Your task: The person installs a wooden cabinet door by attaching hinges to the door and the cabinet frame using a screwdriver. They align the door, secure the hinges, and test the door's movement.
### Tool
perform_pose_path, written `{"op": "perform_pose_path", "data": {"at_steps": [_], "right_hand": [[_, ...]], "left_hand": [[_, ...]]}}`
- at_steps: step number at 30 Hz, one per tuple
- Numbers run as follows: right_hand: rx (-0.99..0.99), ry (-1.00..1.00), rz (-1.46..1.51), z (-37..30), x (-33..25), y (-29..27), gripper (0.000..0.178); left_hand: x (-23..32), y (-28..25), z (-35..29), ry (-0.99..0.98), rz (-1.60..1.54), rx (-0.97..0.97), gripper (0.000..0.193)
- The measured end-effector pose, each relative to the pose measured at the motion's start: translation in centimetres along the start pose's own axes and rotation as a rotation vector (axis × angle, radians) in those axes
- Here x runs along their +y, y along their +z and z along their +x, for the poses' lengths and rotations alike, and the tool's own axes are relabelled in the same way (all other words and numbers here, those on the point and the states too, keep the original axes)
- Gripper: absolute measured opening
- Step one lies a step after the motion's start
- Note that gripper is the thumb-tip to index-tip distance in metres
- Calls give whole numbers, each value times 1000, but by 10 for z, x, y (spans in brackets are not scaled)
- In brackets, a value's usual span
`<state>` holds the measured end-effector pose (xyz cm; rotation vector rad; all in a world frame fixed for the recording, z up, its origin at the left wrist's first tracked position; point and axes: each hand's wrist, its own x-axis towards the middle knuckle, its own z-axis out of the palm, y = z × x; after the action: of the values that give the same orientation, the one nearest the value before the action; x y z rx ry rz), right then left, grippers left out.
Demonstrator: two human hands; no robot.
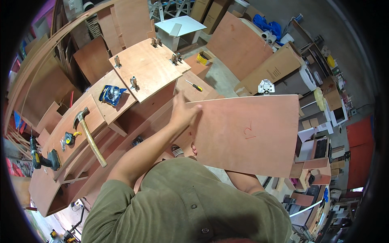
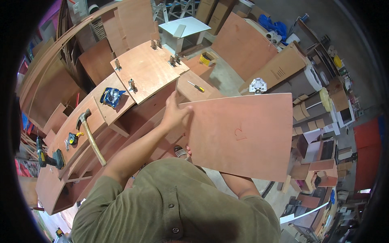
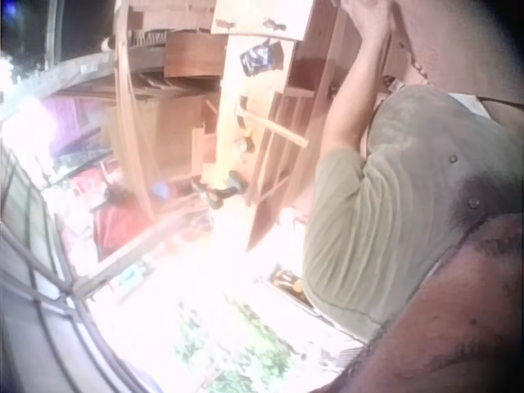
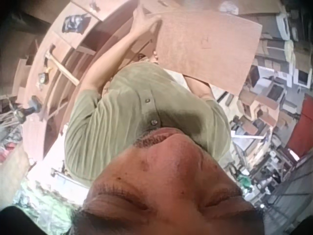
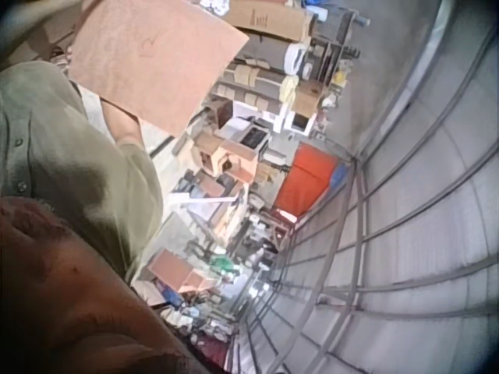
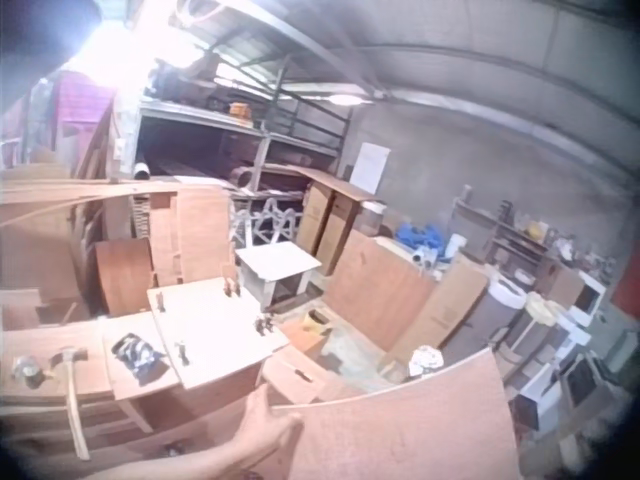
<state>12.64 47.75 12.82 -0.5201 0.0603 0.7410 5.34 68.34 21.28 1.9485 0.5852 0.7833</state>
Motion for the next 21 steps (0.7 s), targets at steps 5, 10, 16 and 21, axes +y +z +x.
{"op": "perform_pose_path", "data": {"at_steps": [5, 10, 16, 21], "right_hand": [[7, 42, 26, 4, 13, -6, 50], [1, 110, 12, 14, 25, -13, 51], [82, 364, -177, 21, 41, -69, 52], [419, 792, -1055, -20, 56, -184, 53]], "left_hand": [[-17, -30, -14, -597, -752, -712, 72], [4, -37, -1, -290, -884, -564, 56], [54, -52, 15, -295, -901, -541, 42], [70, -36, 9, -36, -251, -559, 30]]}}
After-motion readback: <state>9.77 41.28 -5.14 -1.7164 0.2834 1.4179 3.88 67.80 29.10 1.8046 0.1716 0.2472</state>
